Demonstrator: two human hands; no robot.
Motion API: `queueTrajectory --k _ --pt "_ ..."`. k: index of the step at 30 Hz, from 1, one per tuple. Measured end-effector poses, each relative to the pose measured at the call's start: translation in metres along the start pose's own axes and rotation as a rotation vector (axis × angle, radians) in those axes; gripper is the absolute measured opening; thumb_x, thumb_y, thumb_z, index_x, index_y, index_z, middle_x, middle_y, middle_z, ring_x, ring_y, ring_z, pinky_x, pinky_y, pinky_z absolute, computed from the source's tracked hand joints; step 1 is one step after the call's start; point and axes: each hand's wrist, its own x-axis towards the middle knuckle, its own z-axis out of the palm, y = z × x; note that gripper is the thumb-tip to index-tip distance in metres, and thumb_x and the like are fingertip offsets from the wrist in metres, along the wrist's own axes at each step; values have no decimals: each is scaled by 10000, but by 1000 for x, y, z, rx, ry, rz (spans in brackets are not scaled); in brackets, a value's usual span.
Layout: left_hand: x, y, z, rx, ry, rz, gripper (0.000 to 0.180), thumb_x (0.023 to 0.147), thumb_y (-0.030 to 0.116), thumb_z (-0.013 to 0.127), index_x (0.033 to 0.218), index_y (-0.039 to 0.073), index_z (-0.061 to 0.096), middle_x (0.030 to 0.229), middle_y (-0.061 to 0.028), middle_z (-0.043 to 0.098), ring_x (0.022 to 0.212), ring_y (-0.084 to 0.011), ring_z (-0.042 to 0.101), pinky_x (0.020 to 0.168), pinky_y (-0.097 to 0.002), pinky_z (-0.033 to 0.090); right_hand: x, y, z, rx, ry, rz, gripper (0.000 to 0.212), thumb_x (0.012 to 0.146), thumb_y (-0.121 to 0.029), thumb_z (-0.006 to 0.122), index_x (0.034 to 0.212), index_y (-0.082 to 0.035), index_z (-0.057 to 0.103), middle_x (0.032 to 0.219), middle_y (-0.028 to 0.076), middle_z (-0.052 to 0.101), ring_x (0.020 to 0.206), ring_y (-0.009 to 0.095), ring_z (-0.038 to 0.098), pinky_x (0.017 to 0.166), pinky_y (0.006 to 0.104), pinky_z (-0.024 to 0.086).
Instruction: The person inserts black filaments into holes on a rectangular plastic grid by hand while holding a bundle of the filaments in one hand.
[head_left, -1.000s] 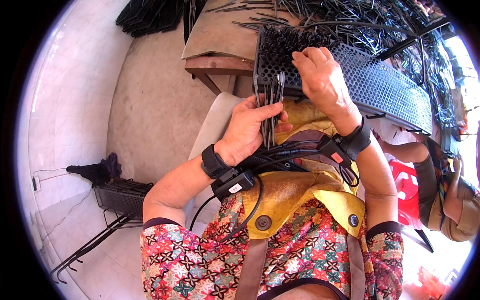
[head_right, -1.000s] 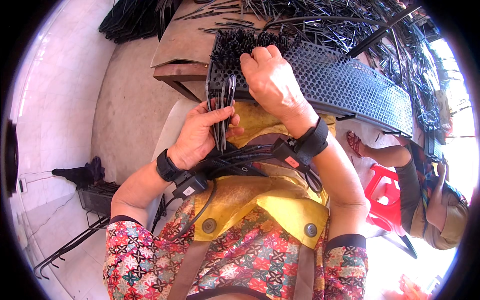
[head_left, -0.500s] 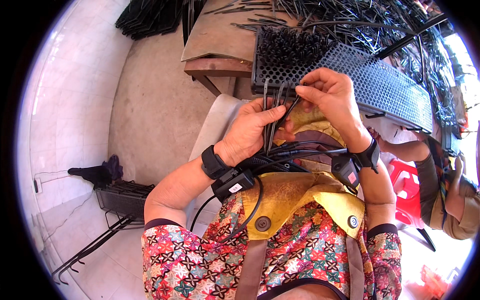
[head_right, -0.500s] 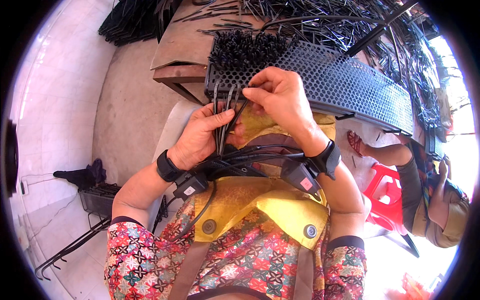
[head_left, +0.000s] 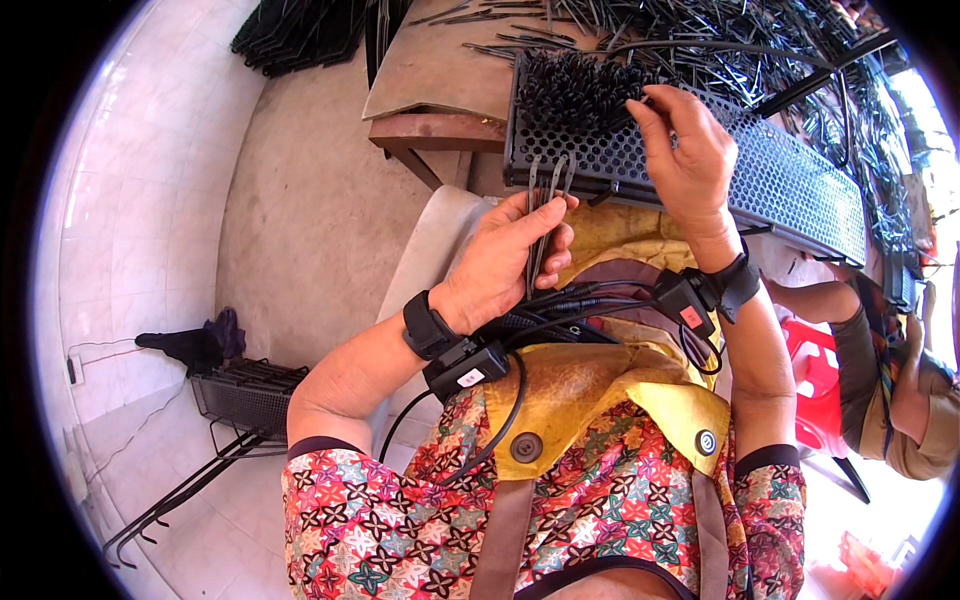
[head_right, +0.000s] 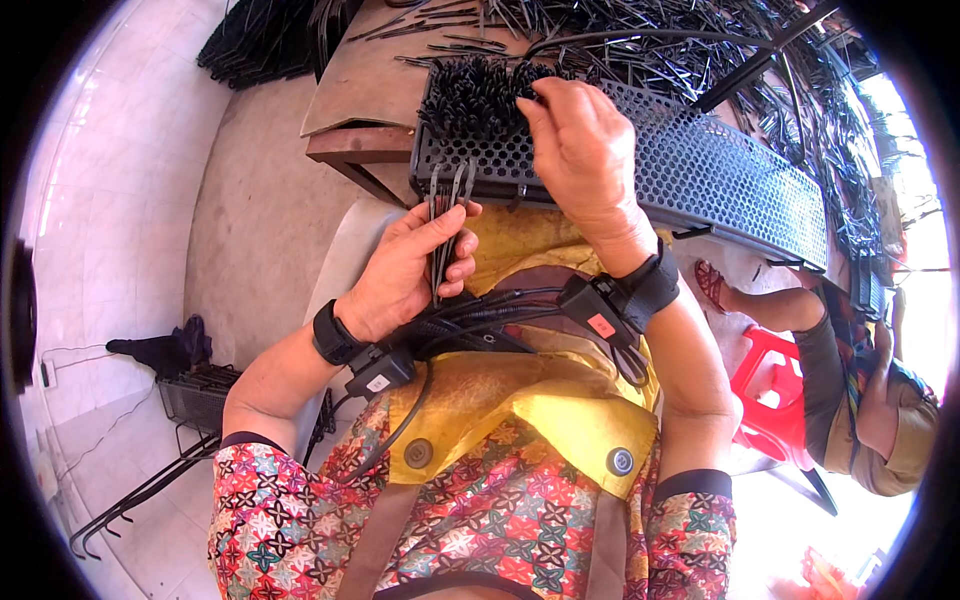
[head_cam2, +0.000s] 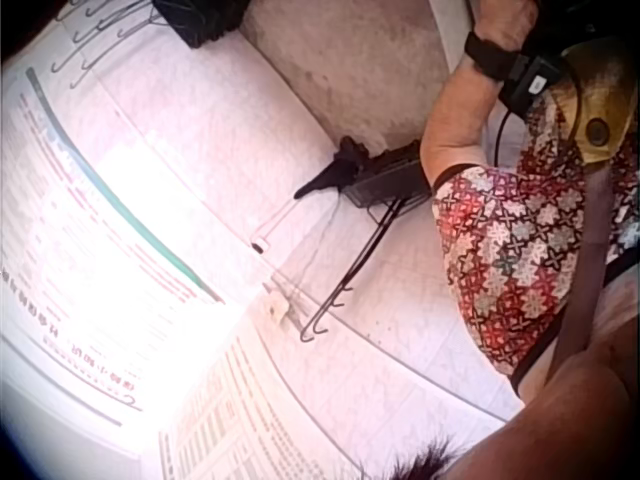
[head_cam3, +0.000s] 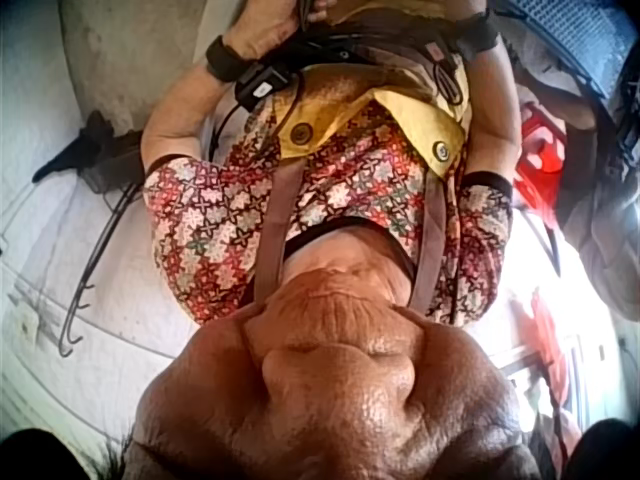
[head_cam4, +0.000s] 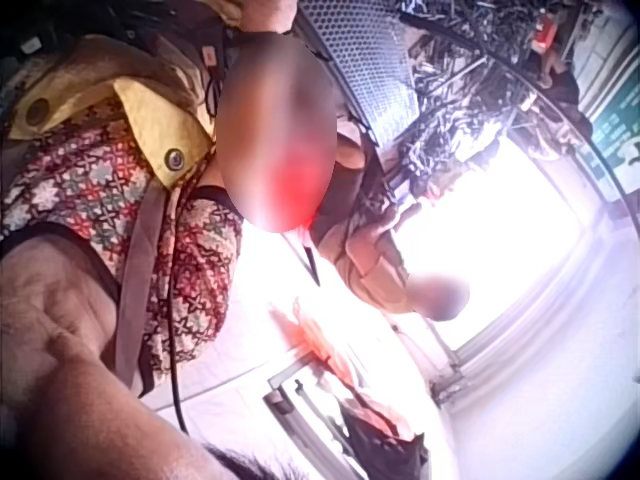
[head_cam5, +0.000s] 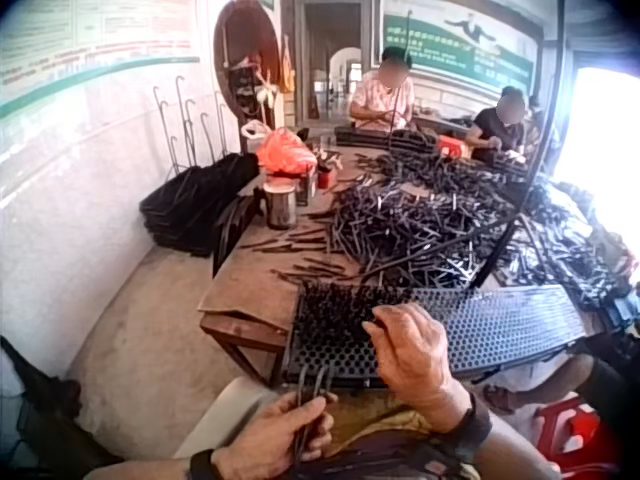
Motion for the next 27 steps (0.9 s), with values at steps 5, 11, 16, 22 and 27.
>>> queueTrajectory --k 5,11,16,22,27 --pt "1 0 -2 -9 -2 13 245 937 240 515 1074 37 518 754 -39 505 594 -124 473 446 -214 346 2 -8 4 -202 -307 -190 161 754 -62 660 898 -22 603 733 114 582 668 282 592 583 360 498" --pt "-1 0 3 35 -60 75 224 939 229 507 1039 29 526 754 -48 527 595 -129 479 442 -218 342 -13 -31 0 378 -388 411 213 776 -92 677 932 41 619 708 133 638 539 181 592 481 257 450" --pt "-3 2 3 44 -16 83 202 940 216 504 1004 25 518 765 -53 540 597 -130 485 442 -218 341 -7 -34 -8 596 -366 847 141 787 -46 662 912 15 634 684 17 624 550 39 519 483 197 418" --pt "0 -2 -2 -38 60 124 197 936 201 507 1018 22 499 816 -73 570 640 -144 526 480 -238 387 7 -18 11 336 78 404 147 775 -52 692 907 -12 644 718 50 656 597 76 593 562 211 477" --pt "1 -4 -2 -26 106 162 198 932 184 506 1023 9 502 859 -87 593 743 -182 603 598 -297 497 15 -27 30 174 94 54 159 744 -17 686 890 -11 624 822 123 646 685 277 627 609 305 514"
